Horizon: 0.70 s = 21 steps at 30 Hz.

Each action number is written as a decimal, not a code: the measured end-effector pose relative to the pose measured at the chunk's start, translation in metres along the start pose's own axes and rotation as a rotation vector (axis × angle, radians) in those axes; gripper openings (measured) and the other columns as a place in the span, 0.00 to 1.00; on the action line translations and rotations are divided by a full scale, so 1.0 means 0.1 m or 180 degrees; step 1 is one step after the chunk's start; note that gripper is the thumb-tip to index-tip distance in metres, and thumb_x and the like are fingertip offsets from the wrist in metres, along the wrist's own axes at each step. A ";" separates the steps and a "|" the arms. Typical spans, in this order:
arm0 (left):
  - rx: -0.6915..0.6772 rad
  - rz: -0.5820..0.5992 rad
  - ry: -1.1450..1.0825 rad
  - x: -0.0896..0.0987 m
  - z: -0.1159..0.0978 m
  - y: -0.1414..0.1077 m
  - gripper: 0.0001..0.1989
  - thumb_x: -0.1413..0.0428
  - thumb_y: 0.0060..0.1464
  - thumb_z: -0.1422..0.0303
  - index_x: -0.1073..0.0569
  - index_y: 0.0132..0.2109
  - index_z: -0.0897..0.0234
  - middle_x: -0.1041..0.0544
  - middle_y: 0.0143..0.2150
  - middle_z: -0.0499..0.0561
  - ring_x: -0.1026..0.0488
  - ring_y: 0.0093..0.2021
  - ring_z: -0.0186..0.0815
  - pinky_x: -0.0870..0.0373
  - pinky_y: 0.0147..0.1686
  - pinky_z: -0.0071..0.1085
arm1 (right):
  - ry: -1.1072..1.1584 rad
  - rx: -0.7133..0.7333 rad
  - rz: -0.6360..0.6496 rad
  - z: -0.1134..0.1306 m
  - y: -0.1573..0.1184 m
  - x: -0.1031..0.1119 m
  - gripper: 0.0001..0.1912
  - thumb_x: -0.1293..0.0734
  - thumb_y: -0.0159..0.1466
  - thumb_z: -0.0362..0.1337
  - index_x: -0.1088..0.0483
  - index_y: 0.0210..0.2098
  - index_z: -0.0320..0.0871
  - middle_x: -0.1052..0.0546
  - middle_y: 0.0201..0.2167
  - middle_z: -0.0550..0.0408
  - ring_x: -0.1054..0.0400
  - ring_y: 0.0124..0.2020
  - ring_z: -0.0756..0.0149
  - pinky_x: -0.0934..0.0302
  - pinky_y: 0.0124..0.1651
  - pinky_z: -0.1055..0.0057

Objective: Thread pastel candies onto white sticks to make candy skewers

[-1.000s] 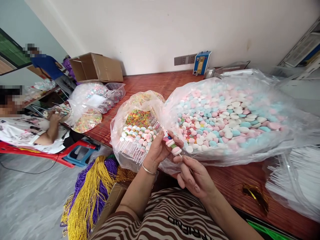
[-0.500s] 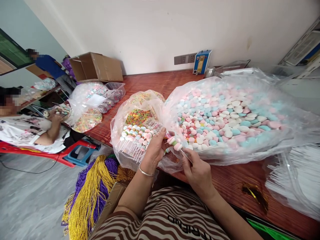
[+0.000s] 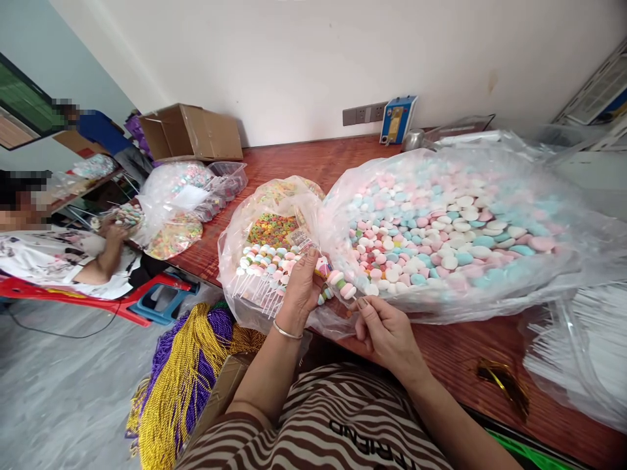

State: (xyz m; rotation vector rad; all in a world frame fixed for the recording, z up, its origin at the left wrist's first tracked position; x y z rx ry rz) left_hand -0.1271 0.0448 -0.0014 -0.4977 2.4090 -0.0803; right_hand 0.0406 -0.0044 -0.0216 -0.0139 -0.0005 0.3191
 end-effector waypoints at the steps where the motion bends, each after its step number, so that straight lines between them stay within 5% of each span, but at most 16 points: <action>1: -0.0014 -0.0002 0.0005 -0.01 0.02 0.00 0.15 0.30 0.49 0.59 0.23 0.34 0.66 0.20 0.31 0.47 0.26 0.28 0.29 0.30 0.31 0.26 | 0.0206 -0.0150 0.0069 -0.01 0.00 -0.03 0.25 0.39 0.68 0.60 0.28 0.33 0.44 0.32 0.14 0.62 0.45 0.11 0.73 0.54 0.15 0.74; 6: 0.0011 0.0063 0.0060 -0.08 0.11 -0.06 0.17 0.35 0.54 0.56 0.26 0.33 0.66 0.24 0.26 0.45 0.29 0.23 0.27 0.33 0.26 0.23 | 0.0392 -0.0335 0.0198 -0.03 -0.01 -0.12 0.25 0.41 0.70 0.59 0.28 0.38 0.43 0.32 0.14 0.63 0.47 0.10 0.73 0.54 0.15 0.75; 12: 0.0271 -0.0035 0.0178 -0.15 0.12 -0.14 0.18 0.39 0.59 0.55 0.28 0.33 0.66 0.24 0.26 0.49 0.21 0.30 0.36 0.23 0.35 0.31 | -0.2268 0.2149 -0.0827 0.13 -0.05 -0.04 0.13 0.39 0.73 0.38 0.24 0.47 0.39 0.20 0.26 0.52 0.29 0.26 0.67 0.38 0.37 0.69; 15: 0.0445 0.0042 0.0140 -0.16 0.10 -0.15 0.17 0.40 0.60 0.55 0.27 0.34 0.67 0.23 0.27 0.51 0.19 0.34 0.40 0.22 0.38 0.35 | -0.2955 0.2738 -0.0827 0.09 -0.05 -0.07 0.12 0.38 0.73 0.32 0.25 0.50 0.38 0.22 0.24 0.54 0.30 0.26 0.67 0.38 0.43 0.67; 18: 0.0479 0.0314 0.0046 -0.18 0.09 -0.17 0.19 0.38 0.58 0.53 0.25 0.36 0.67 0.21 0.32 0.54 0.18 0.38 0.42 0.22 0.41 0.37 | -0.2658 0.2604 -0.0838 0.08 -0.03 -0.04 0.11 0.38 0.72 0.33 0.24 0.48 0.40 0.21 0.26 0.53 0.29 0.27 0.66 0.36 0.44 0.66; 21: 0.0284 0.0579 -0.0054 -0.18 0.08 -0.18 0.18 0.33 0.54 0.56 0.23 0.44 0.66 0.19 0.39 0.54 0.19 0.43 0.41 0.23 0.45 0.36 | -0.1418 0.1725 -0.0730 0.03 0.02 0.04 0.11 0.38 0.72 0.40 0.26 0.43 0.44 0.20 0.29 0.52 0.28 0.26 0.64 0.34 0.35 0.67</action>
Point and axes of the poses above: each hand's wrist, its own y-axis towards the middle knuckle, its own x-axis out of the back of the hand, z = x × y, the point moved 5 cm from there along y, towards the middle knuckle
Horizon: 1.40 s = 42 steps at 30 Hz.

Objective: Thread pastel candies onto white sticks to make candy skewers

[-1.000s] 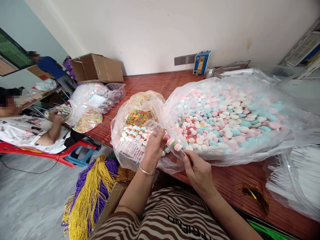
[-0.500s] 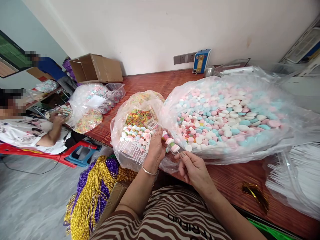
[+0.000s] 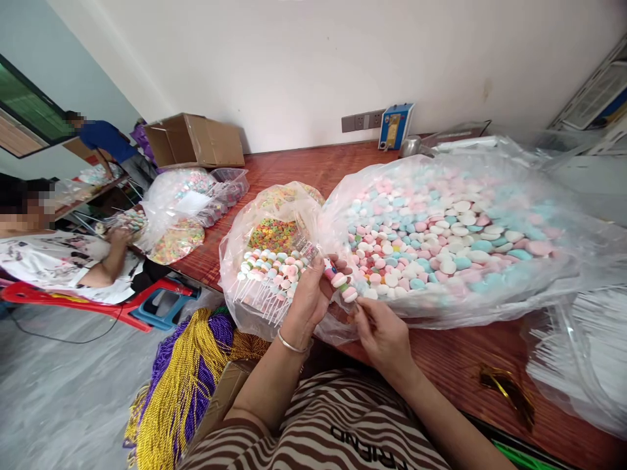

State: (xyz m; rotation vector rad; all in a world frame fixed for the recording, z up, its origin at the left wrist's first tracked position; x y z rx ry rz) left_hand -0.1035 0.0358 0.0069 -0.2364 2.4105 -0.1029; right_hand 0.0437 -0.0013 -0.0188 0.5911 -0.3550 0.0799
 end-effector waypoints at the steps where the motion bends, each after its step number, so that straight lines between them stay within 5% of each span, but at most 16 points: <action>1: -0.0110 0.0034 -0.0007 0.01 -0.01 0.00 0.19 0.32 0.52 0.59 0.23 0.47 0.65 0.19 0.42 0.53 0.19 0.44 0.40 0.24 0.47 0.35 | 0.0486 -0.0432 0.0080 -0.04 -0.01 -0.02 0.12 0.38 0.72 0.44 0.27 0.42 0.45 0.20 0.29 0.53 0.29 0.24 0.65 0.34 0.31 0.68; 5: -0.0490 0.0107 0.0009 0.04 -0.09 0.01 0.25 0.29 0.46 0.68 0.23 0.53 0.59 0.19 0.48 0.51 0.20 0.48 0.39 0.28 0.53 0.37 | 0.1931 -0.1609 0.0353 -0.12 -0.08 -0.14 0.19 0.33 0.66 0.56 0.29 0.39 0.45 0.22 0.28 0.55 0.35 0.17 0.69 0.41 0.21 0.71; 12: -0.0602 0.0527 0.0215 -0.01 -0.13 -0.06 0.24 0.27 0.44 0.67 0.22 0.50 0.58 0.22 0.38 0.47 0.23 0.40 0.35 0.29 0.49 0.37 | 0.2771 -0.2293 0.0496 -0.24 -0.20 -0.32 0.24 0.25 0.58 0.57 0.27 0.36 0.43 0.24 0.25 0.57 0.37 0.16 0.73 0.45 0.20 0.75; 28: -0.1033 0.0491 0.1472 0.01 -0.18 -0.26 0.16 0.34 0.56 0.63 0.19 0.52 0.59 0.19 0.46 0.54 0.25 0.46 0.38 0.30 0.44 0.30 | 0.3035 -0.2536 0.0410 -0.37 -0.25 -0.45 0.23 0.21 0.53 0.55 0.27 0.33 0.44 0.27 0.22 0.59 0.37 0.19 0.70 0.43 0.23 0.73; 34: -0.0860 0.0250 0.0715 -0.01 -0.21 -0.22 0.16 0.33 0.53 0.58 0.19 0.46 0.61 0.22 0.36 0.51 0.26 0.36 0.34 0.33 0.32 0.26 | 0.2264 -0.1844 0.0277 -0.30 -0.23 -0.32 0.19 0.28 0.63 0.54 0.26 0.35 0.43 0.31 0.20 0.61 0.38 0.21 0.69 0.42 0.26 0.71; 39: -0.0222 -0.0041 -0.0601 -0.02 -0.17 -0.10 0.13 0.30 0.50 0.65 0.24 0.36 0.65 0.28 0.31 0.45 0.28 0.30 0.28 0.30 0.33 0.25 | 0.0142 -0.0128 -0.0208 0.00 -0.14 -0.01 0.09 0.34 0.70 0.41 0.27 0.44 0.43 0.20 0.36 0.50 0.26 0.34 0.63 0.34 0.37 0.69; 42: -0.0051 -0.0132 -0.0807 -0.01 -0.13 -0.08 0.12 0.32 0.54 0.66 0.27 0.33 0.67 0.28 0.31 0.45 0.28 0.29 0.27 0.29 0.34 0.26 | -0.0907 0.0755 -0.0349 0.14 -0.13 0.03 0.06 0.36 0.71 0.35 0.26 0.43 0.41 0.20 0.30 0.51 0.27 0.29 0.65 0.37 0.34 0.70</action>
Point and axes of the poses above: each hand's wrist, its own y-axis towards the middle knuckle, its own x-axis out of the back of the hand, z = x × y, the point moved 5 cm from there along y, towards the middle knuckle
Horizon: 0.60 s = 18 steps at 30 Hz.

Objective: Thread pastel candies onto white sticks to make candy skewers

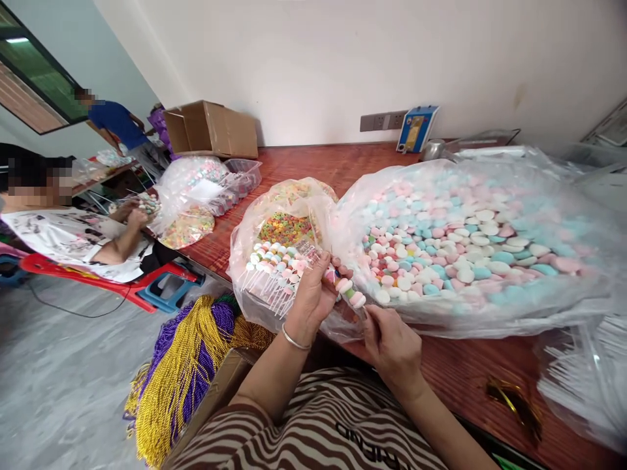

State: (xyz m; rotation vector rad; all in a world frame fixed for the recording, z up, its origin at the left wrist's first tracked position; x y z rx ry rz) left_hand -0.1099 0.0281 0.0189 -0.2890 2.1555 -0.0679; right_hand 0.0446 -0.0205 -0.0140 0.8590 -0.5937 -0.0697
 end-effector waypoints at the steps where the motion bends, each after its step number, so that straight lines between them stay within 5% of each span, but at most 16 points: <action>1: 0.0011 -0.0015 -0.0015 0.00 0.01 0.00 0.12 0.33 0.55 0.66 0.27 0.33 0.67 0.29 0.30 0.45 0.29 0.29 0.27 0.28 0.34 0.27 | -0.0169 0.0128 0.0019 0.02 0.01 0.00 0.07 0.36 0.72 0.34 0.26 0.42 0.41 0.20 0.29 0.51 0.28 0.27 0.66 0.39 0.32 0.70; 3: 0.0006 -0.0031 -0.0036 0.01 0.02 0.00 0.11 0.34 0.56 0.66 0.28 0.33 0.66 0.29 0.30 0.45 0.29 0.29 0.27 0.27 0.36 0.28 | -0.0147 0.0088 0.0160 0.03 0.03 -0.01 0.09 0.37 0.73 0.35 0.26 0.39 0.40 0.22 0.26 0.53 0.30 0.24 0.67 0.41 0.30 0.70; 8: 0.0000 0.0019 -0.0005 0.00 0.05 -0.01 0.11 0.35 0.57 0.66 0.28 0.34 0.66 0.29 0.29 0.45 0.29 0.28 0.28 0.26 0.39 0.30 | 0.1212 -0.1126 0.0728 -0.01 0.08 -0.07 0.18 0.42 0.75 0.41 0.30 0.32 0.43 0.26 0.23 0.59 0.34 0.22 0.70 0.43 0.26 0.74; 11: 0.0018 0.0036 0.0030 0.00 0.06 -0.01 0.10 0.36 0.58 0.66 0.28 0.34 0.65 0.29 0.29 0.45 0.29 0.29 0.28 0.25 0.41 0.31 | 0.1526 -0.1337 0.0787 0.01 0.10 -0.08 0.17 0.40 0.75 0.42 0.31 0.31 0.43 0.28 0.23 0.60 0.35 0.23 0.70 0.42 0.26 0.74; 13: 0.0006 -0.0036 0.0058 0.01 0.07 -0.01 0.10 0.36 0.58 0.66 0.28 0.33 0.66 0.29 0.29 0.45 0.29 0.29 0.28 0.25 0.41 0.31 | 0.1190 -0.1030 0.0595 0.03 0.12 -0.05 0.12 0.38 0.73 0.39 0.31 0.33 0.43 0.28 0.25 0.59 0.34 0.24 0.70 0.41 0.28 0.74; 18: 0.0077 -0.0251 0.0078 0.01 0.10 -0.01 0.10 0.37 0.58 0.68 0.29 0.33 0.66 0.28 0.30 0.46 0.28 0.29 0.28 0.26 0.38 0.29 | -0.0401 0.0703 0.0027 0.17 0.11 0.00 0.03 0.34 0.70 0.29 0.29 0.42 0.40 0.25 0.26 0.54 0.33 0.28 0.66 0.42 0.36 0.67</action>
Point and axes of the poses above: each hand's wrist, its own y-axis towards the middle knuckle, its own x-axis out of the back of the hand, z = x × y, the point moved 5 cm from there along y, towards the middle knuckle
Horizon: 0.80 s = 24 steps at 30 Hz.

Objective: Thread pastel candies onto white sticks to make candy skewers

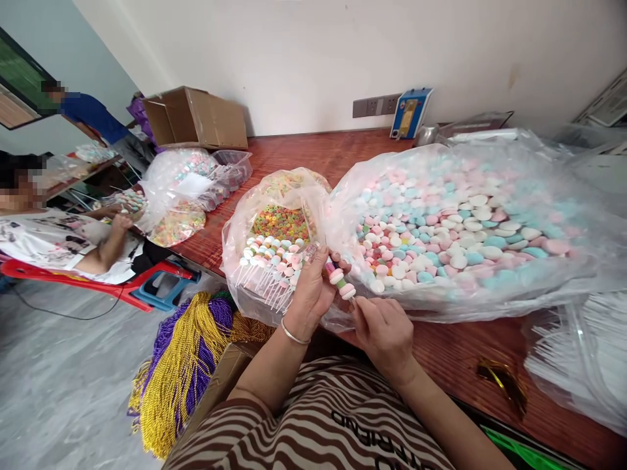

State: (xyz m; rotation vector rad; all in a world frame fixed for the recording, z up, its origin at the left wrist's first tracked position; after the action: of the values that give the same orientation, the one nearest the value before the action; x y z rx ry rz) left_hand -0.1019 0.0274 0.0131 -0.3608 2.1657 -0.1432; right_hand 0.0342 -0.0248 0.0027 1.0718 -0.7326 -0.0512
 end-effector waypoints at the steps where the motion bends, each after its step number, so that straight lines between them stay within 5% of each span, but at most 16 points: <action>1: 0.0023 -0.0024 -0.0003 0.00 0.01 0.00 0.10 0.37 0.58 0.68 0.29 0.33 0.66 0.28 0.30 0.46 0.28 0.29 0.28 0.27 0.38 0.28 | -0.0140 0.0203 -0.0023 0.01 -0.01 -0.01 0.05 0.34 0.69 0.28 0.29 0.44 0.40 0.24 0.27 0.54 0.33 0.29 0.65 0.42 0.37 0.66; 4: 0.0035 0.0023 0.0048 0.00 0.01 -0.01 0.10 0.37 0.59 0.67 0.29 0.33 0.66 0.28 0.31 0.46 0.28 0.30 0.28 0.26 0.39 0.29 | 0.0092 0.0052 0.0043 -0.03 0.00 -0.04 0.03 0.34 0.70 0.29 0.28 0.42 0.41 0.24 0.26 0.54 0.33 0.28 0.66 0.42 0.36 0.67; 6: 0.0044 0.0201 0.0128 0.00 0.01 -0.01 0.10 0.38 0.59 0.66 0.29 0.34 0.65 0.28 0.31 0.46 0.28 0.30 0.28 0.26 0.40 0.30 | 0.0913 -0.0799 0.0272 -0.13 0.00 -0.09 0.07 0.35 0.71 0.36 0.28 0.36 0.42 0.26 0.24 0.56 0.35 0.25 0.68 0.43 0.32 0.68; 10: 0.0124 0.0642 0.0210 -0.02 0.04 -0.02 0.11 0.38 0.60 0.61 0.27 0.37 0.64 0.29 0.31 0.46 0.28 0.31 0.30 0.25 0.42 0.33 | 0.3777 -0.3208 0.0941 -0.19 -0.13 -0.34 0.19 0.35 0.69 0.52 0.34 0.30 0.45 0.43 0.15 0.68 0.51 0.13 0.75 0.48 0.21 0.73; 12: 0.0184 0.0779 0.0213 -0.03 0.05 -0.02 0.12 0.38 0.60 0.59 0.27 0.37 0.63 0.30 0.30 0.46 0.28 0.31 0.31 0.25 0.43 0.34 | 0.4897 -0.3873 0.1215 -0.08 -0.16 -0.40 0.21 0.32 0.66 0.55 0.36 0.29 0.45 0.50 0.14 0.73 0.61 0.11 0.79 0.49 0.18 0.74; 14: 0.0264 0.0857 0.0249 -0.03 0.07 -0.02 0.14 0.38 0.60 0.57 0.27 0.37 0.63 0.30 0.30 0.46 0.29 0.32 0.32 0.26 0.44 0.34 | 0.5327 -0.4047 0.1300 -0.03 -0.17 -0.42 0.21 0.29 0.63 0.55 0.36 0.29 0.45 0.49 0.14 0.74 0.62 0.11 0.81 0.48 0.18 0.75; 16: 0.0283 0.0858 0.0318 -0.04 0.08 -0.02 0.15 0.37 0.58 0.56 0.27 0.37 0.63 0.30 0.30 0.46 0.29 0.32 0.32 0.26 0.43 0.34 | 0.5055 -0.3839 0.1109 -0.07 -0.16 -0.39 0.20 0.30 0.64 0.54 0.36 0.30 0.45 0.48 0.15 0.73 0.60 0.12 0.79 0.48 0.19 0.75; 18: 0.0200 0.0807 0.0415 -0.05 0.08 -0.02 0.15 0.36 0.57 0.56 0.27 0.37 0.63 0.29 0.31 0.47 0.27 0.33 0.32 0.27 0.41 0.32 | 0.4049 -0.3223 0.0809 -0.16 -0.13 -0.31 0.17 0.33 0.68 0.50 0.34 0.32 0.45 0.41 0.17 0.68 0.51 0.14 0.76 0.46 0.22 0.74; 21: 0.0102 0.0620 0.0584 -0.07 0.08 -0.03 0.14 0.34 0.55 0.58 0.25 0.38 0.64 0.27 0.32 0.48 0.26 0.35 0.33 0.29 0.37 0.29 | 0.1798 -0.1707 0.0330 -0.20 -0.01 -0.09 0.10 0.35 0.71 0.38 0.31 0.33 0.44 0.29 0.23 0.59 0.38 0.24 0.70 0.44 0.30 0.70; 24: 0.0104 0.0400 0.0623 -0.08 0.10 -0.04 0.14 0.34 0.55 0.59 0.26 0.36 0.65 0.26 0.31 0.48 0.26 0.33 0.32 0.28 0.39 0.30 | 0.0152 -0.0297 0.0033 -0.08 0.06 0.04 0.06 0.35 0.70 0.29 0.30 0.35 0.42 0.27 0.24 0.57 0.36 0.26 0.67 0.45 0.35 0.67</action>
State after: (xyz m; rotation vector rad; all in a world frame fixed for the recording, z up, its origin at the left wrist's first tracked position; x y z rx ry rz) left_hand -0.0889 0.0265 0.0144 -0.1978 2.3691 -0.1482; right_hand 0.0400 -0.0171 0.0076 0.9770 -0.6863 -0.0504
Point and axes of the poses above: each hand's wrist, its own y-axis towards the middle knuckle, its own x-axis out of the back of the hand, z = x × y, the point moved 5 cm from there along y, towards the middle knuckle
